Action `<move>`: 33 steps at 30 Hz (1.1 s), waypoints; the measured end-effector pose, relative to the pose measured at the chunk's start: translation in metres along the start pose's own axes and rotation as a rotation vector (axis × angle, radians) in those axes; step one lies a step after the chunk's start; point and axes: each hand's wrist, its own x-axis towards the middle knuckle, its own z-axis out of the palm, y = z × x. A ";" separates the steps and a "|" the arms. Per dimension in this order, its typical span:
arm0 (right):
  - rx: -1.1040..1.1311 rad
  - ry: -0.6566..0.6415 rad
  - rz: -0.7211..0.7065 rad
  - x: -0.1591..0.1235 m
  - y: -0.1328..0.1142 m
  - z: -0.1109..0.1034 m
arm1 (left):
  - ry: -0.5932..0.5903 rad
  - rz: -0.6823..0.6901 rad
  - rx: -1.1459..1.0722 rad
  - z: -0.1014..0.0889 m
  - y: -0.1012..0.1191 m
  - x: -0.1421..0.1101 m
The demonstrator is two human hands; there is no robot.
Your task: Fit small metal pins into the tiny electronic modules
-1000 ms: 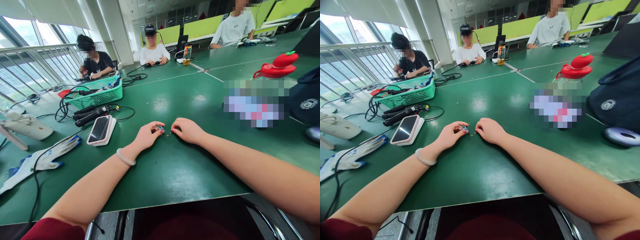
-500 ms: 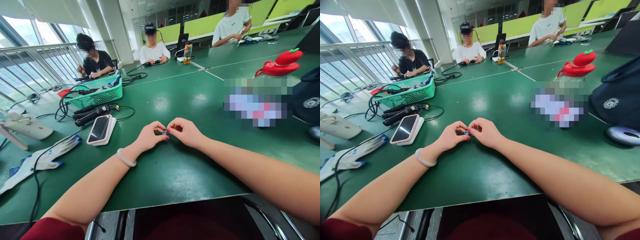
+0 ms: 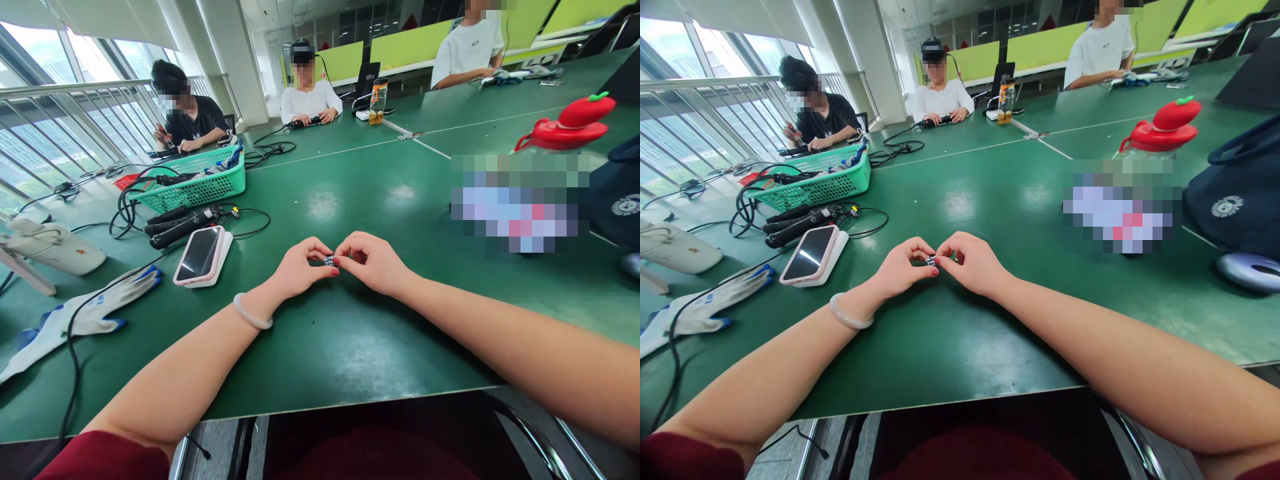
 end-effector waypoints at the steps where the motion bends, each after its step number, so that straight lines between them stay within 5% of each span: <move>1: -0.002 0.002 -0.003 0.000 0.000 0.000 | 0.003 0.002 -0.001 0.000 0.000 0.000; 10: -0.095 -0.002 0.015 0.003 0.005 -0.005 | 0.052 0.046 0.085 -0.004 -0.006 0.002; 14: -0.257 -0.140 0.030 0.003 0.013 -0.002 | 0.111 -0.016 0.094 -0.005 -0.013 0.005; 18: -0.395 -0.240 0.038 0.002 0.015 0.004 | 0.080 -0.129 -0.278 -0.006 -0.016 0.008; 23: -0.479 -0.273 -0.005 0.003 0.013 0.009 | 0.073 -0.102 -0.576 -0.010 -0.014 0.010; 33: -0.505 -0.267 0.047 0.004 0.013 0.009 | 0.039 -0.092 -0.315 -0.009 -0.014 0.009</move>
